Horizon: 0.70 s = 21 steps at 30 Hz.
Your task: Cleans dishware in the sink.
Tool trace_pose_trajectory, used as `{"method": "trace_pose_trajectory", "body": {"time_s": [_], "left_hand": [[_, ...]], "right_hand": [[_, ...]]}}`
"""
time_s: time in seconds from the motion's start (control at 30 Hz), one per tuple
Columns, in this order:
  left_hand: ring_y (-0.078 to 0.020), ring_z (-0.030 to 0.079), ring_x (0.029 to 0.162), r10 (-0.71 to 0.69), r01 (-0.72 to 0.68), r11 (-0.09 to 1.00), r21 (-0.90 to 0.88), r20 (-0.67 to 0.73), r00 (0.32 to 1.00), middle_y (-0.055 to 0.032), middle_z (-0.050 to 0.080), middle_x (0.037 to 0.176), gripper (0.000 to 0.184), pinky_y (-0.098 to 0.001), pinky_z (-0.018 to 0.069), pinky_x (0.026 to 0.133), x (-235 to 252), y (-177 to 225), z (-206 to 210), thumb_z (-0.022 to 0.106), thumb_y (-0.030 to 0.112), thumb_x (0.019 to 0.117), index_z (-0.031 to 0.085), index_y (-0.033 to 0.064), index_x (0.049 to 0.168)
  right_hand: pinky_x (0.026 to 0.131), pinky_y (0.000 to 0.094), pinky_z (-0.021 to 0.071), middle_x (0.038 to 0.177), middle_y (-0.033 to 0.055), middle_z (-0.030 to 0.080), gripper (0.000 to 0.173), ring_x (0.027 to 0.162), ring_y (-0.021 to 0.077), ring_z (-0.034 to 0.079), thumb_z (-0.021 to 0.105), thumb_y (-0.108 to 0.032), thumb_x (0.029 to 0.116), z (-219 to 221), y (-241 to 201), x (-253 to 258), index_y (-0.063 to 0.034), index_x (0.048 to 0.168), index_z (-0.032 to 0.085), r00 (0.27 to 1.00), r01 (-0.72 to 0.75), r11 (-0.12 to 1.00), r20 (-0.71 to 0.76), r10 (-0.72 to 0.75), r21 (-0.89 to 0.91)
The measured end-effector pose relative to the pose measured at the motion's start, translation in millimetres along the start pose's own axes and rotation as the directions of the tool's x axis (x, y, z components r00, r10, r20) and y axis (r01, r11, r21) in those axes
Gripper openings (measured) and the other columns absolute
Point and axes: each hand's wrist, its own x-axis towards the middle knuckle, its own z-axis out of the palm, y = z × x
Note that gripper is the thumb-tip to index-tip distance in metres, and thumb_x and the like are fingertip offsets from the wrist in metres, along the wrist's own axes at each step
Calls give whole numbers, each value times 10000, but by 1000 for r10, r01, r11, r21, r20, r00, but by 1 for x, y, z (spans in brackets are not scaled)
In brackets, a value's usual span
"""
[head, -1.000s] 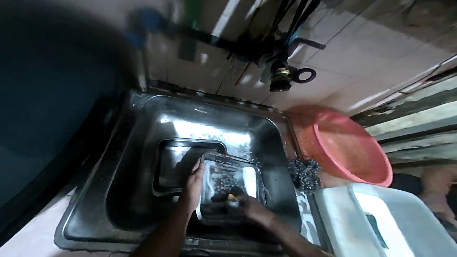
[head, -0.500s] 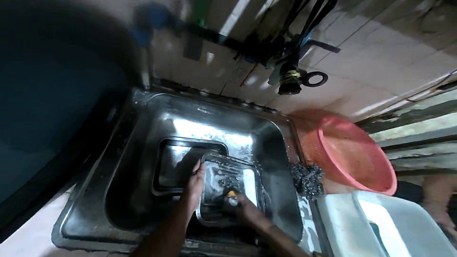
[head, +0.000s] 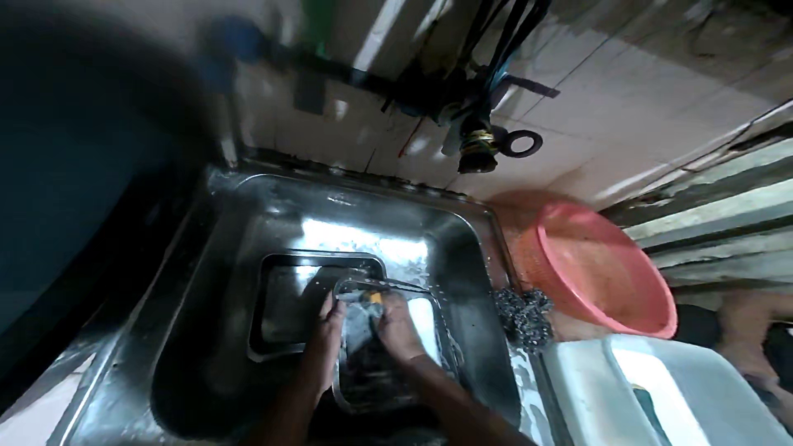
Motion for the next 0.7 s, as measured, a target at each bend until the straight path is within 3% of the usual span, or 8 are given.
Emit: {"method": "trace_pose_trajectory", "body": {"time_s": [0.13, 0.2, 0.27, 0.4, 0.5, 0.53, 0.6, 0.7], "left_hand": [[-210, 424, 1440, -23, 23, 1000, -9, -23, 999, -160, 273, 1652, 780, -344, 425, 1126, 0, 4, 7, 625, 7, 979, 199, 93, 1627], [-198, 457, 1408, -10, 11, 999, 35, -35, 999, -163, 308, 1636, 832, -331, 444, 1099, 1, 5, 8, 623, -80, 924, 212, 95, 1626], [-187, 472, 1397, 35, -31, 997, 76, -51, 998, -164, 361, 1610, 809, -324, 443, 1102, 2, 4, 6, 608, -99, 909, 255, 81, 1614], [-160, 484, 1387, 98, -93, 993, 69, -73, 992, -163, 404, 1587, 776, -300, 433, 1111, 0, 0, 5, 564, -131, 889, 296, 48, 1595], [-152, 495, 1384, 146, -140, 988, 62, -97, 985, -155, 421, 1582, 757, -302, 442, 1108, 1, -5, 5, 564, -119, 888, 323, 45, 1586], [-162, 493, 1389, 162, -153, 984, 86, -109, 981, -158, 419, 1585, 746, -312, 437, 1114, 1, -6, 5, 568, -110, 889, 333, 40, 1581], [-181, 483, 1404, 170, -145, 973, 180, -133, 976, -158, 413, 1591, 711, -328, 421, 1131, 1, -7, 5, 583, -81, 919, 345, 41, 1577], [-250, 451, 1441, 196, -127, 914, 386, -145, 970, -182, 413, 1588, 660, -392, 371, 1181, 6, -12, 3, 577, 23, 990, 304, 29, 1591]], "right_hand": [[1177, 556, 358, 1536, 180, 486, 433, 1454, 378, 415, 532, -195, 1025, -36, 47, 23, -52, 1433, 563, 959, -150, 919, 172, 224, -364], [1157, 616, 350, 1593, 179, 414, 446, 1484, 418, 349, 539, -168, 1020, -46, 59, 32, -69, 1455, 553, 925, -175, 867, 223, 306, -466], [1143, 624, 358, 1583, 184, 421, 440, 1481, 428, 344, 567, -171, 1009, -46, 63, 32, -62, 1435, 563, 914, -165, 845, 242, 325, -508], [1120, 652, 374, 1585, 217, 411, 607, 1455, 468, 374, 504, -391, 1047, -34, 75, -11, -86, 1563, 410, 922, -120, 874, 274, 274, -471], [1157, 648, 338, 1621, 168, 384, 581, 1485, 434, 353, 457, -420, 1076, -28, 83, -46, -130, 1576, 402, 890, -74, 889, 372, 263, -451], [1143, 648, 361, 1590, 184, 423, 566, 1458, 434, 397, 465, -429, 1072, -28, 84, -52, -122, 1547, 440, 879, -78, 900, 397, 266, -429], [1094, 652, 423, 1495, 205, 525, 514, 1364, 432, 515, 544, -389, 1040, -29, 88, -54, -150, 1493, 505, 855, -141, 931, 434, 286, -336], [1115, 604, 420, 1426, 213, 588, 588, 1321, 397, 561, 695, -253, 963, -43, 79, -63, -159, 1514, 511, 872, -314, 949, 385, 301, -30]]}}
